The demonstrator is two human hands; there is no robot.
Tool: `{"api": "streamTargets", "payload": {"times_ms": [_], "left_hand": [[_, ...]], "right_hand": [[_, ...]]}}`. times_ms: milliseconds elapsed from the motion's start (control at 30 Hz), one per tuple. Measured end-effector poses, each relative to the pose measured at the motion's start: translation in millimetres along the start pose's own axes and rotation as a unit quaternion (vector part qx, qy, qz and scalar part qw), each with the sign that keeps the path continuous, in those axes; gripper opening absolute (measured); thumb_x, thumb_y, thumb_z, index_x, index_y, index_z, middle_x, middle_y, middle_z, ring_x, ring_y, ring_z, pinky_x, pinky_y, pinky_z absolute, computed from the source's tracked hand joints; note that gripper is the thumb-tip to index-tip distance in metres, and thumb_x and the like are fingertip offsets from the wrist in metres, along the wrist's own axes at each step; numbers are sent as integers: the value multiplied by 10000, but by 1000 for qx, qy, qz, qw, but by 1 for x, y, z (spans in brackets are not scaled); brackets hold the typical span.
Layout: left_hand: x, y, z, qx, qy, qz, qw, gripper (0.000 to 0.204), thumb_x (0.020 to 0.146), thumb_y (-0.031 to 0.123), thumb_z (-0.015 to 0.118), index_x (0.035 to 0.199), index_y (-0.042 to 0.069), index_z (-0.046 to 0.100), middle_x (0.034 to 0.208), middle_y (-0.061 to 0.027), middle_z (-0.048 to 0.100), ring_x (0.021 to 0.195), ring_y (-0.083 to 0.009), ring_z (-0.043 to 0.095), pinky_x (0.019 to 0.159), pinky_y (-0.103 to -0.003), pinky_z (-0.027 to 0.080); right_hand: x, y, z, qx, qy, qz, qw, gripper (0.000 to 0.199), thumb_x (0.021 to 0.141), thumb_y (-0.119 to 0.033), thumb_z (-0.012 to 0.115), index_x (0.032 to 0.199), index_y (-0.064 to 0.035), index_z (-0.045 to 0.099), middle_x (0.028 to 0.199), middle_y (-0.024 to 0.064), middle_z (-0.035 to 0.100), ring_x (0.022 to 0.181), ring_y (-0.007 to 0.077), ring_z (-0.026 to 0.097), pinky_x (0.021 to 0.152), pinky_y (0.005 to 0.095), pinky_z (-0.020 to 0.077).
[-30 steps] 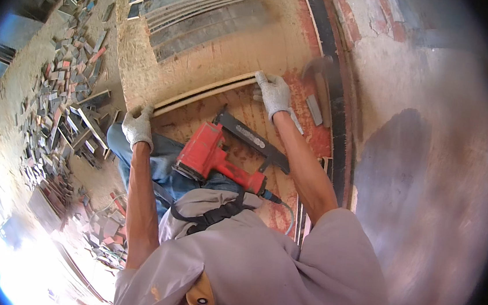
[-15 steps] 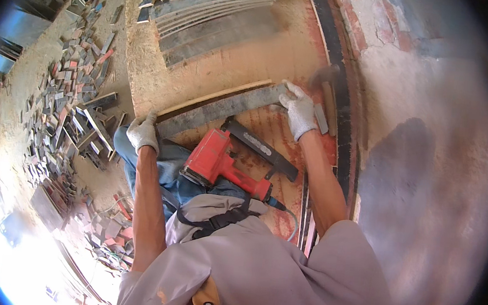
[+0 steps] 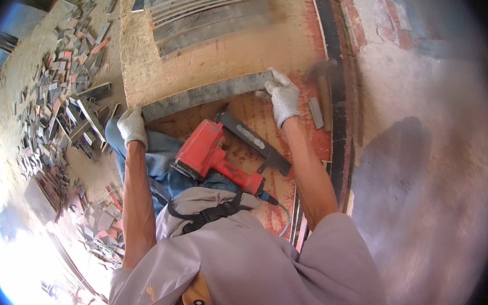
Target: The person assembles a wooden frame by placing thin wooden strips onto a base and securing them with a red nail gun. They repeatedly position strips, fire nails, and reload the nail gun with a strip of nails.
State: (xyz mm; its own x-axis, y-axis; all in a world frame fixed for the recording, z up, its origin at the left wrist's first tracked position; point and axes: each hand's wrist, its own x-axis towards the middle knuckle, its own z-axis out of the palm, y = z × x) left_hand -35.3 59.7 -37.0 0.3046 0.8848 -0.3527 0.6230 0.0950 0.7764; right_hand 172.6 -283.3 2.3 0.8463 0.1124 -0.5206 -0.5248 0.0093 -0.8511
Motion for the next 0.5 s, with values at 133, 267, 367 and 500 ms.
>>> {"api": "streamTargets", "payload": {"times_ms": [133, 267, 367, 500], "left_hand": [[-12, 9, -3, 27, -36, 3, 999, 362, 881, 249, 814, 1082, -50, 783, 904, -128, 787, 805, -174, 685, 787, -337, 542], [-25, 10, -6, 26, -61, 67, 996, 438, 851, 217, 844, 1185, -51, 754, 1056, -170, 793, 953, -209, 736, 894, -320, 555], [-24, 10, -9, 36, -65, 61, 995, 464, 834, 180, 843, 1221, -54, 740, 1109, -192, 785, 999, -230, 747, 922, -326, 561], [-24, 13, -9, 17, -50, 57, 997, 417, 818, 153, 847, 1183, -33, 763, 1044, -173, 799, 938, -209, 750, 876, -320, 569]], "right_hand": [[1, 4, 4, -29, 20, -13, 999, 421, 1001, 79, 572, 1410, -8, 617, 1281, 143, 667, 1019, 233, 721, 777, 348, 688], [2, 15, 3, -38, 32, -15, 999, 405, 979, 45, 635, 1382, 7, 638, 1221, 122, 696, 998, 203, 714, 764, 343, 673], [9, 19, 1, -66, 36, -57, 996, 373, 958, 12, 699, 1330, 18, 678, 1164, 101, 727, 963, 160, 701, 785, 305, 630], [14, 21, 4, -166, 71, -116, 977, 282, 934, -12, 752, 1213, 31, 743, 1135, 82, 754, 925, 116, 683, 824, 259, 570]]}}
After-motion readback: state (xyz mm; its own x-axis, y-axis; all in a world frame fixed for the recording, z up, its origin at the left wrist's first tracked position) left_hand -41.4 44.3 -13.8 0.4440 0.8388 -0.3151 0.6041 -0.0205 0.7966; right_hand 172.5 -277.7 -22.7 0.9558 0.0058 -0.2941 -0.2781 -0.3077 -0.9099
